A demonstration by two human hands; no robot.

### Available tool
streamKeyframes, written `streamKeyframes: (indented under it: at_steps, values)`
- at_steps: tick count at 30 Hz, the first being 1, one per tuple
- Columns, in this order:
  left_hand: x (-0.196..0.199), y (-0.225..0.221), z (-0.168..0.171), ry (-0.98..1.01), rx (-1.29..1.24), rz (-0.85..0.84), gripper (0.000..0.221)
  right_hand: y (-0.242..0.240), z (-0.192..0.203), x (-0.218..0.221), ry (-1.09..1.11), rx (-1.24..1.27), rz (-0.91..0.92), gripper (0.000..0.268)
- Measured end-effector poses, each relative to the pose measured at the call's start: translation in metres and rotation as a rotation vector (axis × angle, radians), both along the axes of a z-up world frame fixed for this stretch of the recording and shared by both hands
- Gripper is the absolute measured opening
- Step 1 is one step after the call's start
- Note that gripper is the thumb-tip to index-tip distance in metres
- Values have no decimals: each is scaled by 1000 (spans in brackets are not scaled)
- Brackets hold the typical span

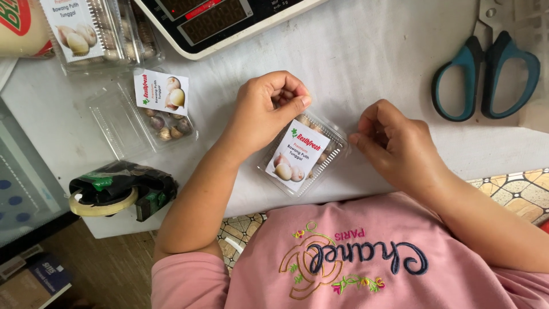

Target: Packaging garlic bulbs into small plastic containers, weighing them on a scale, and sealing them with labels.

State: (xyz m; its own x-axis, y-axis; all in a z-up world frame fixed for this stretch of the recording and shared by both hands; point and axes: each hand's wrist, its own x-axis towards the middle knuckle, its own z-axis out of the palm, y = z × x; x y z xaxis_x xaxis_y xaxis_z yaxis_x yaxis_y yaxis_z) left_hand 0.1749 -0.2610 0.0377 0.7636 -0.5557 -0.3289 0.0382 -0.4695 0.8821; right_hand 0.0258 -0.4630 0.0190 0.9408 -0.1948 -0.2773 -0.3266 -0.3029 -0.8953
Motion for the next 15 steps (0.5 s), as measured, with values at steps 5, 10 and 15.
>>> streamKeyframes:
  at_steps: [5, 10, 15]
  values:
    - [-6, 11, 11, 89, 14, 87, 20, -18, 10, 24, 190, -67, 255, 18]
    - [-18, 25, 8, 41, -61, 105, 14, -20, 10, 38, 156, -66, 336, 6]
    - [-22, 35, 13, -3, -13, 85, 5, -18, 12, 52, 203, -37, 393, 9]
